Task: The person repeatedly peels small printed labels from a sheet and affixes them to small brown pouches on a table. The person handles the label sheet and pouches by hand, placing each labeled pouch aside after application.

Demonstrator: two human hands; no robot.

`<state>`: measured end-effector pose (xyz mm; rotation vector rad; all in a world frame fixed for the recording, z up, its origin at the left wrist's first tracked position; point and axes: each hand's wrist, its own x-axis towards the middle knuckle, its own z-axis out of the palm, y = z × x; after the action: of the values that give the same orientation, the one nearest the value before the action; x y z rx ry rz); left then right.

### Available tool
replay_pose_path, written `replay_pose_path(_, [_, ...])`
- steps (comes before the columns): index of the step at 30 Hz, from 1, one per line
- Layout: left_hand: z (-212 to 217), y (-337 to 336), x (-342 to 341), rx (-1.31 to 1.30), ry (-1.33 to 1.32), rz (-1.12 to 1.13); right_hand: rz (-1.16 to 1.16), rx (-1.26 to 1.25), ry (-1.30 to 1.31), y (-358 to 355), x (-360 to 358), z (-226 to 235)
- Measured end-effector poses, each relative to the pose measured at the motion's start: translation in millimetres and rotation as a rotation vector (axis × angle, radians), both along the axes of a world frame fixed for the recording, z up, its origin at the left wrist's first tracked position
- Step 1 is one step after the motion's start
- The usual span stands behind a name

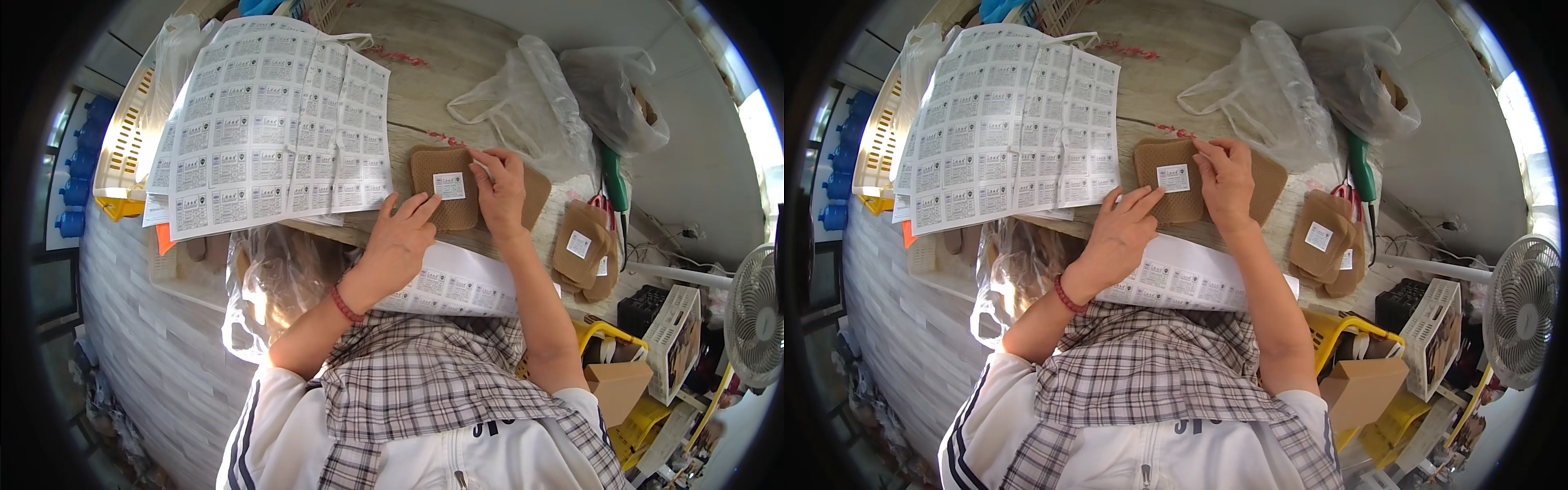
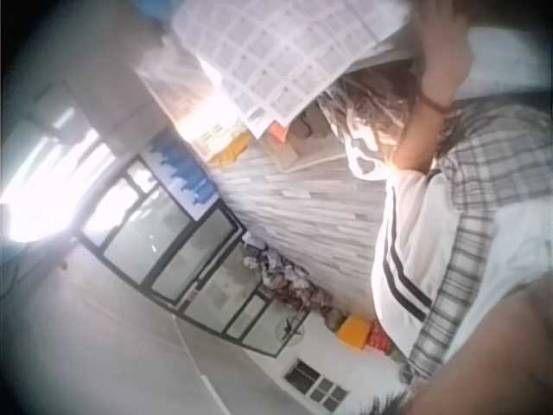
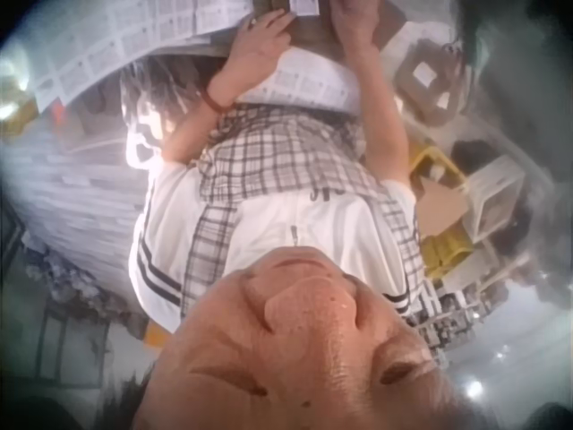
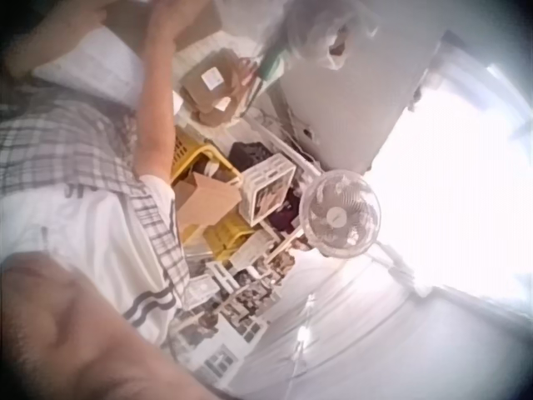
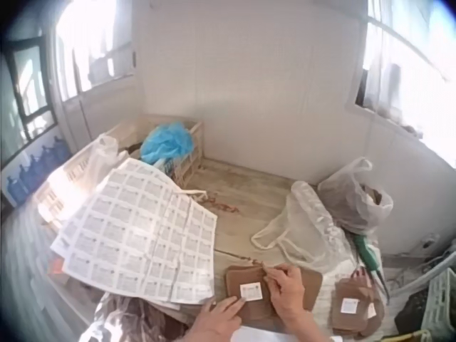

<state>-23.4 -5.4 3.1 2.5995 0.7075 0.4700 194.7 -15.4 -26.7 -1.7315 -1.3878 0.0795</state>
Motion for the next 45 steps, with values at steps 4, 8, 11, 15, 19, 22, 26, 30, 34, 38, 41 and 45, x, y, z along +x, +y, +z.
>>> replay_pose_path(4, [-3,0,0,0.001,-0.028,-0.002,-0.003,-0.009,-0.135,0,-3,-4])
replay_pose_path(8, [-6,1,-2,-0.002,-0.047,-0.011,0.005,0.051,-0.117,0,-5,-3])
replay_pose_path(11, [-1,0,-4,-0.035,-0.062,-0.017,0.022,0.052,0.073,-4,-5,-5])
replay_pose_path(15, [-4,-2,-6,-0.029,-0.056,-0.017,0.007,-0.101,0.32,-19,-9,11])
replay_pose_path(19, [-5,1,-11,-0.037,-0.053,-0.024,-0.104,0.126,0.205,-45,19,35])
replay_pose_path(22, [-3,3,-13,-0.057,-0.079,-0.036,-0.333,0.177,0.138,-88,73,46])
replay_pose_path(26, [2,2,-14,-0.098,-0.108,-0.049,-0.65,-0.131,0.047,-141,117,53])
replay_pose_path(30, [5,2,-13,-0.071,-0.113,-0.045,-0.469,-0.138,-0.511,-134,83,49])
replay_pose_path(34, [1,5,-14,-0.062,-0.086,-0.07,0.024,-0.142,-0.16,-77,15,42])
replay_pose_path(38, [0,4,-13,-0.045,-0.061,-0.081,0.167,-0.034,-0.194,-16,-12,25])
replay_pose_path(41, [-2,3,-12,-0.028,-0.078,-0.083,0.142,-0.151,-0.077,11,-5,11])
replay_pose_path(45, [-6,3,-12,-0.067,-0.1,-0.084,0.031,-0.224,0.557,25,4,34])
